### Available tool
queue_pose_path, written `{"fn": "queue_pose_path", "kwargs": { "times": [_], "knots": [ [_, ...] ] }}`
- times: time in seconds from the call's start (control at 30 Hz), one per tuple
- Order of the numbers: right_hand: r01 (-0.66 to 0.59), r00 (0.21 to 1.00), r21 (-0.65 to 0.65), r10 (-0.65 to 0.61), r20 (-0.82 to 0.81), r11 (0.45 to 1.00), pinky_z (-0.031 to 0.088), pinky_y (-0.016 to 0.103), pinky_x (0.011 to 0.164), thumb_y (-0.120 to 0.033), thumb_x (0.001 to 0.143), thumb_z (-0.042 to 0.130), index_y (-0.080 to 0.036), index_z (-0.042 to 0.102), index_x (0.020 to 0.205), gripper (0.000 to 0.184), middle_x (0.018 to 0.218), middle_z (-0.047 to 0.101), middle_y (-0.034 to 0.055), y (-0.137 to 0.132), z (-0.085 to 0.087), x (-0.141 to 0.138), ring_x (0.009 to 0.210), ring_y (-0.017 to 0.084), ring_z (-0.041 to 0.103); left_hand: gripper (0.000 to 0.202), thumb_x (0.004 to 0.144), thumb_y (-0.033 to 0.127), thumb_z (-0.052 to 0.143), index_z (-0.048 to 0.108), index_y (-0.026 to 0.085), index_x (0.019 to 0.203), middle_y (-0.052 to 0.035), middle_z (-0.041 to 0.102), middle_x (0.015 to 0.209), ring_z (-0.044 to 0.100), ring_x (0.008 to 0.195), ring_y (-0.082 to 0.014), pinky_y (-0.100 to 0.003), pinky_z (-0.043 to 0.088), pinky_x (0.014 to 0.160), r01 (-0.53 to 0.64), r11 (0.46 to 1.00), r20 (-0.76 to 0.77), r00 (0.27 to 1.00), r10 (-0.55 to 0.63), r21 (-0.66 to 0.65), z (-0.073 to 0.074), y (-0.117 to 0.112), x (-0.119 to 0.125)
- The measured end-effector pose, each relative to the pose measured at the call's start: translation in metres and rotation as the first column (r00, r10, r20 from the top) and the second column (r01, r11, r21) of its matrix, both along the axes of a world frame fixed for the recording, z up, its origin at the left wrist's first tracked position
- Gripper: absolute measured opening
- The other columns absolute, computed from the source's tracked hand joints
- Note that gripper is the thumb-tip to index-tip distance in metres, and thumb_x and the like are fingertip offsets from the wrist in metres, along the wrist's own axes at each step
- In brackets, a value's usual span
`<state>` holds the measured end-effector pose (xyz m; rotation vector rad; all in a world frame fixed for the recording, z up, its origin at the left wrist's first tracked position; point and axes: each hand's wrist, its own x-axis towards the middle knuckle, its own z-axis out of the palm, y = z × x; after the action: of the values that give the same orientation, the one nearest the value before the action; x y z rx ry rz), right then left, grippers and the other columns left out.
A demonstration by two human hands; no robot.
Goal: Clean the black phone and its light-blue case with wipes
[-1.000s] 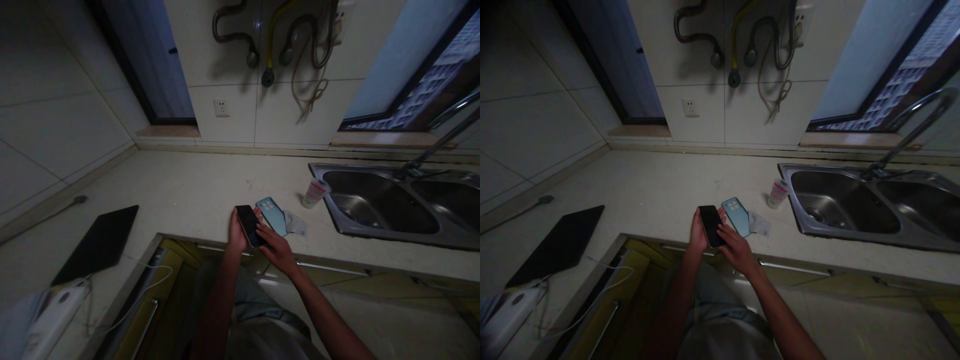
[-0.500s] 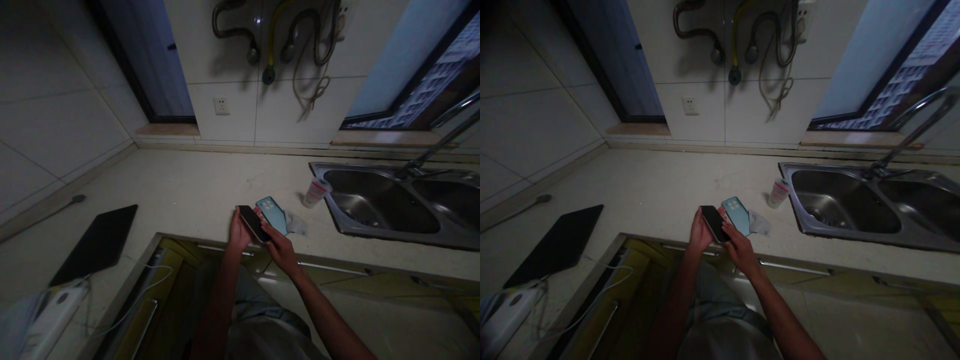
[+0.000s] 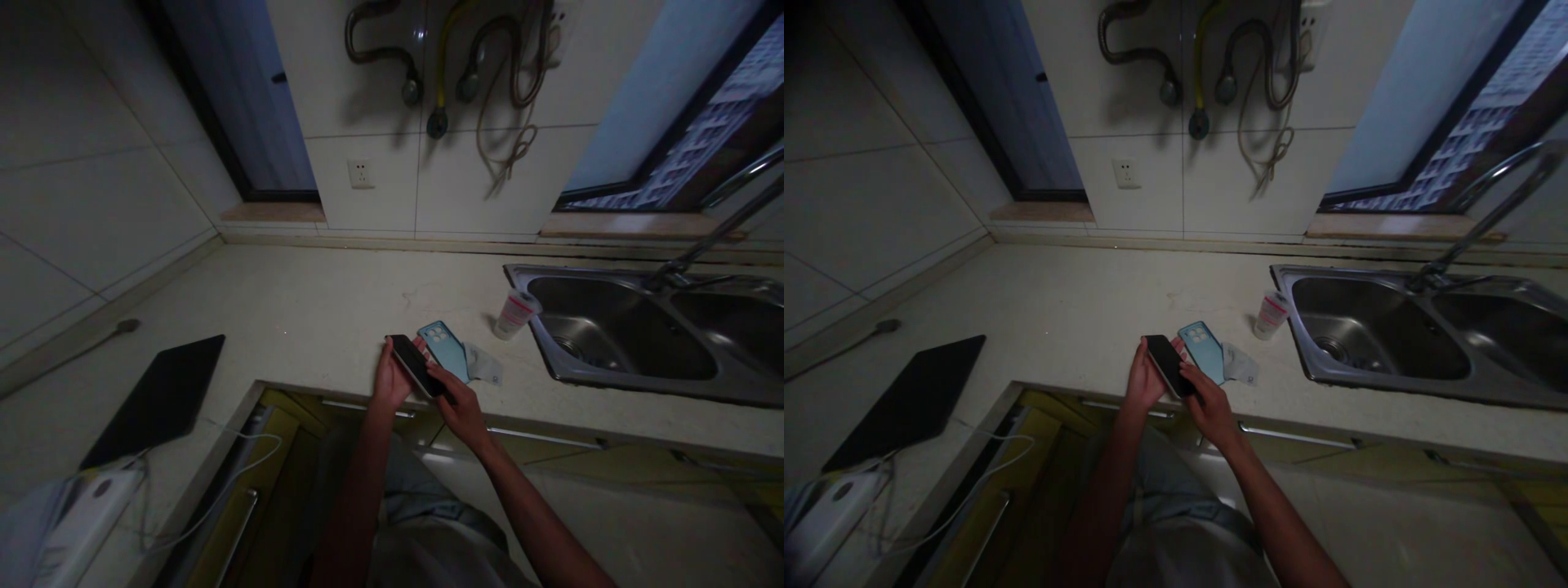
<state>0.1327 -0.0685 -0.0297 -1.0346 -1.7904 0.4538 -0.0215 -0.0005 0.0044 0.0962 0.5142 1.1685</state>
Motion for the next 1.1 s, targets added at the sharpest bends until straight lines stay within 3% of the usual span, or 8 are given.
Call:
{"fn": "queue_pose_path", "kwargs": {
  "times": [0.47,0.7,1.1],
  "knots": [
    [-0.025,1.000,-0.031,0.025,0.000,0.999,0.049,0.048,0.107,-0.018,0.090,0.056,-0.027,0.057,0.135,0.046,0.139,0.060,0.0097,0.0014,0.0013,-0.0009,0.128,0.025,0.058,0.040,0.091,0.051,0.054,0.064,0.014,0.103,-0.0189,0.068,0.121,0.059,0.125,-0.0282,-0.045,0.046,0.106,-0.008,1.000,-0.029,1.000,0.009,0.017,-0.0016,0.0008,-0.0009],
    [-0.073,0.997,-0.008,0.073,0.018,0.997,0.050,0.046,0.105,-0.015,0.091,0.055,-0.029,0.057,0.136,0.047,0.139,0.061,0.0089,0.0013,0.0008,-0.0014,0.128,0.024,0.058,0.032,0.093,0.038,0.052,0.065,0.011,0.106,-0.0182,0.068,0.122,0.058,0.126,-0.0253,-0.041,0.045,0.109,0.017,1.000,-0.008,1.000,-0.017,-0.019,-0.0040,0.0015,0.0001],
    [-0.063,0.997,0.013,0.063,0.034,0.998,0.051,0.045,0.105,-0.014,0.090,0.055,-0.027,0.057,0.135,0.047,0.138,0.061,0.0099,0.0014,0.0034,-0.0016,0.128,0.024,0.058,0.030,0.091,0.034,0.055,0.066,0.010,0.107,-0.0194,0.068,0.122,0.060,0.124,-0.0264,-0.042,0.046,0.108,0.007,0.998,-0.004,1.000,-0.008,-0.060,-0.0008,0.0013,0.0007]
  ]
}}
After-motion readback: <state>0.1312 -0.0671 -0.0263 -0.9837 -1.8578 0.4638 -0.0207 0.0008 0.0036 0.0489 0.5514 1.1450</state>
